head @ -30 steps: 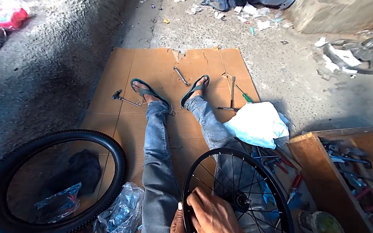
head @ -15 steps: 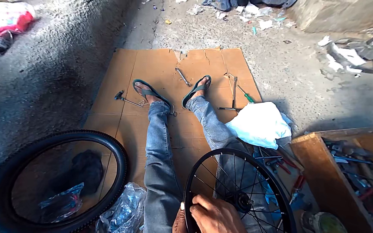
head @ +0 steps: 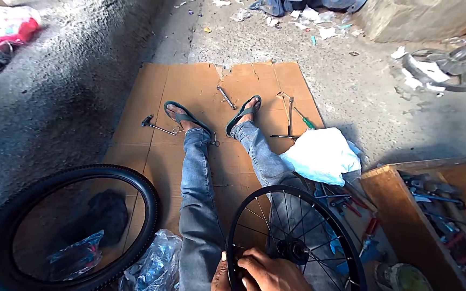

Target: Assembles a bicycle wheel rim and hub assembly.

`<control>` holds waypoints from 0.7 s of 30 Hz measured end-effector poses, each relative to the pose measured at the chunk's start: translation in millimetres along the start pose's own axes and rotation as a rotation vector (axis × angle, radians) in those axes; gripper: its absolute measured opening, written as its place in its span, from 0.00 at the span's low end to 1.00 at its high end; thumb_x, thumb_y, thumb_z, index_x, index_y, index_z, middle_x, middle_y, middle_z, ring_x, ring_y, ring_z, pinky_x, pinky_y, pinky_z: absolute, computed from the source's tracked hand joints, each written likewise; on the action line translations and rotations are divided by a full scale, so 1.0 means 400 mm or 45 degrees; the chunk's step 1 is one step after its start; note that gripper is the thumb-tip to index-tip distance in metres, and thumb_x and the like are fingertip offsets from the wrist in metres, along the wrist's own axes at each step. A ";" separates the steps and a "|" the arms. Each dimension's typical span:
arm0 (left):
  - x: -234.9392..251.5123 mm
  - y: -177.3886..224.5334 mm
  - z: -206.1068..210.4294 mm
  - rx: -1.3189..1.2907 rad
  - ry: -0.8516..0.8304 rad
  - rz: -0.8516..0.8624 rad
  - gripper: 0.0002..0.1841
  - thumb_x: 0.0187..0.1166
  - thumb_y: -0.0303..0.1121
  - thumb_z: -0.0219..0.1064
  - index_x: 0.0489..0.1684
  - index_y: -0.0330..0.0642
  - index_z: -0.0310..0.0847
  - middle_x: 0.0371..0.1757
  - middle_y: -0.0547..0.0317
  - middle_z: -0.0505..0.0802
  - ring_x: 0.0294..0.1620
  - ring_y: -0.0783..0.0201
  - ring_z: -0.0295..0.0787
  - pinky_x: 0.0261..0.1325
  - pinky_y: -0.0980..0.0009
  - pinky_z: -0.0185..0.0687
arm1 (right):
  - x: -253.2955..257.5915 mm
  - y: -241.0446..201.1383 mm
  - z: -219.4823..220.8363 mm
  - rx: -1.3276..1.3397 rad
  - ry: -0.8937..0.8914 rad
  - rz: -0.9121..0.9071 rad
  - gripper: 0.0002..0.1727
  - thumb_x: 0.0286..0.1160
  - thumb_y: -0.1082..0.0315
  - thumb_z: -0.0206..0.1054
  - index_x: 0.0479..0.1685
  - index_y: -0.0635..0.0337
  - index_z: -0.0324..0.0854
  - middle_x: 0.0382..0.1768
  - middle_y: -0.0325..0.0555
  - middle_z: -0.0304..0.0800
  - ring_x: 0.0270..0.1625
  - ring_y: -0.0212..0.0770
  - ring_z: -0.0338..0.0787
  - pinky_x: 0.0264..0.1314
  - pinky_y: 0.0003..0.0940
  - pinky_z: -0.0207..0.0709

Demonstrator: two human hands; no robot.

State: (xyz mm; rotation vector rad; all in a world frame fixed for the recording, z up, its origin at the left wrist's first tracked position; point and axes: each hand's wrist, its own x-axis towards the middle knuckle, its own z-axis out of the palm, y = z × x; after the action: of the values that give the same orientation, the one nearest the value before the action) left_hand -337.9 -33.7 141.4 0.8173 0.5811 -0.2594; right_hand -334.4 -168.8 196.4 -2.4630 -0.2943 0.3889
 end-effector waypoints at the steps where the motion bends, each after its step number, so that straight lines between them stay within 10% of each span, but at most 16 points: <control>1: -0.002 0.002 0.008 -0.007 -0.005 0.015 0.25 0.96 0.42 0.37 0.46 0.40 0.82 0.33 0.57 0.92 0.35 0.68 0.91 0.44 0.70 0.89 | 0.006 -0.003 0.000 -0.043 0.014 -0.009 0.17 0.86 0.55 0.57 0.58 0.47 0.89 0.65 0.38 0.90 0.39 0.43 0.94 0.32 0.45 0.87; 8: 0.011 0.010 0.063 0.056 -0.014 0.117 0.23 0.96 0.44 0.42 0.58 0.37 0.81 0.46 0.53 0.94 0.50 0.65 0.93 0.59 0.64 0.89 | 0.047 -0.014 -0.024 -0.181 0.173 -0.043 0.14 0.84 0.61 0.58 0.39 0.49 0.91 0.49 0.37 0.94 0.38 0.40 0.94 0.31 0.41 0.86; 21: 0.005 -0.004 0.047 0.012 0.003 0.053 0.26 0.96 0.46 0.38 0.50 0.41 0.83 0.38 0.57 0.93 0.43 0.68 0.93 0.52 0.69 0.90 | 0.033 -0.009 0.010 -0.200 0.208 0.147 0.15 0.78 0.54 0.60 0.33 0.47 0.91 0.37 0.37 0.93 0.31 0.40 0.91 0.25 0.43 0.81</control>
State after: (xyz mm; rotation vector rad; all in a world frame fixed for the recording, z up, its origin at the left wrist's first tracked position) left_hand -329.6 -49.0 149.3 0.8377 0.5650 -0.2232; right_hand -323.8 -159.7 192.8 -2.6553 -0.1184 0.2171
